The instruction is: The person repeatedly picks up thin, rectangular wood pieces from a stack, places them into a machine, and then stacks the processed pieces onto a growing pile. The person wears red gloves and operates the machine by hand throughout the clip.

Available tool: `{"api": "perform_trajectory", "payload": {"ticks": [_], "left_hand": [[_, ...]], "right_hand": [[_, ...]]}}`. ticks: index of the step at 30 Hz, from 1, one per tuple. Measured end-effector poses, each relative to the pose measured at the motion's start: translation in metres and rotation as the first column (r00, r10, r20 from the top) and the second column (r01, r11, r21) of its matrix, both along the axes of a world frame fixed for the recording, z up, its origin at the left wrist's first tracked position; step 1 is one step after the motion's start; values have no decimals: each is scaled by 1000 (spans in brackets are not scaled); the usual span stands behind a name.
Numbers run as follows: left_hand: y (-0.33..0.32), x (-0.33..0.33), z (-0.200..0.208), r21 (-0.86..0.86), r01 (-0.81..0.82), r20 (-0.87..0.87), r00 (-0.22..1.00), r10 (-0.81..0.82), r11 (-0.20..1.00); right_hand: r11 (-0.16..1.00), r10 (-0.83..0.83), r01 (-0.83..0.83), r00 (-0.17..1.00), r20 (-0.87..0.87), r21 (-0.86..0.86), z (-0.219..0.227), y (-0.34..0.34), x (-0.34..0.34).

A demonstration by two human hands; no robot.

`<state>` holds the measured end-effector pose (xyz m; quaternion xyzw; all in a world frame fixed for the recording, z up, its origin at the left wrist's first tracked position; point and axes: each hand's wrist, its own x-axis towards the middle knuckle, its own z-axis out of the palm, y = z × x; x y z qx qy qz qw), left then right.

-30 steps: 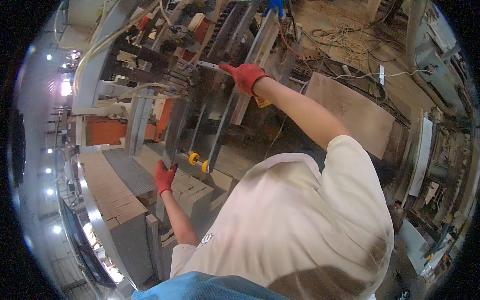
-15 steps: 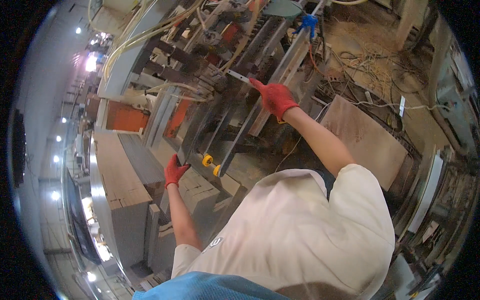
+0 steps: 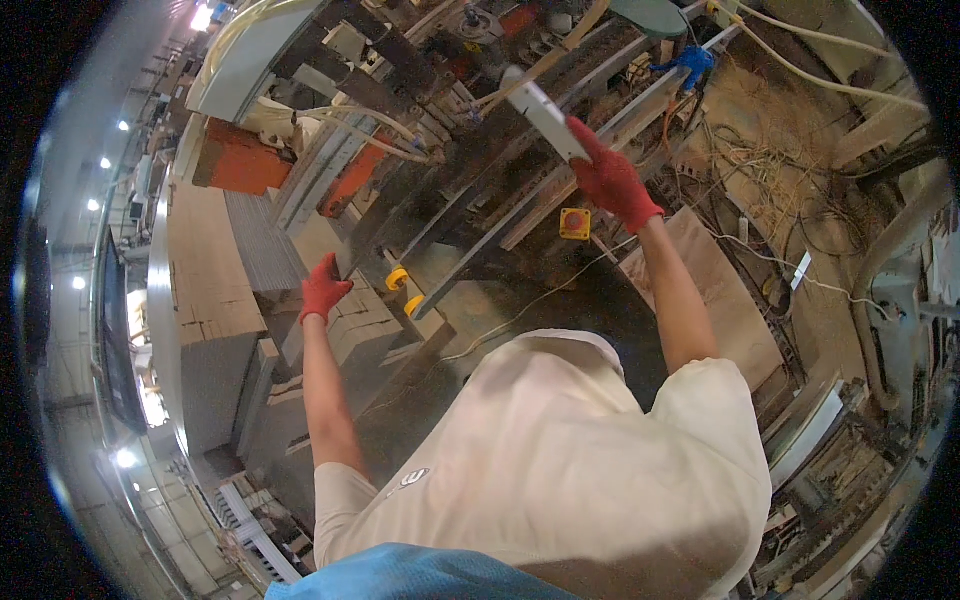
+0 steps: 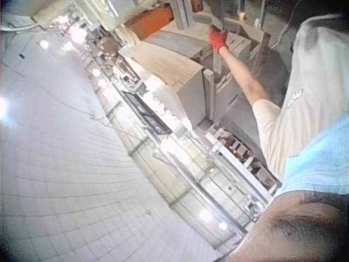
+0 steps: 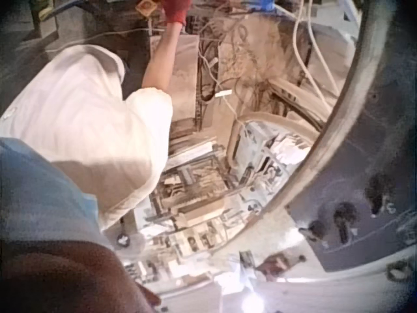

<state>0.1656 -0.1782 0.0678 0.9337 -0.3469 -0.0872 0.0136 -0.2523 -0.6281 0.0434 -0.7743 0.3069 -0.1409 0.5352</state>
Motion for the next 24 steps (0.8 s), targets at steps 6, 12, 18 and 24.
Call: {"api": "perform_trajectory", "payload": {"ticks": [6,12,18,24], "left_hand": [[-6,-10,3,-107,41,10,999,-41,993],[24,-14,-5,-275,7,-290,953,-90,961],[75,-157,-10,-192,29,218,976,14,981],[130,-295,-35,-311,17,760,605,238,950]], "right_hand": [[821,-233,-65,868,438,567,2,-20,-4],[795,-340,212,932,-127,-569,-52,-67,6],[882,-323,422,865,385,-208,28,75,6],[882,-427,239,771,473,406,25,127,32]]}}
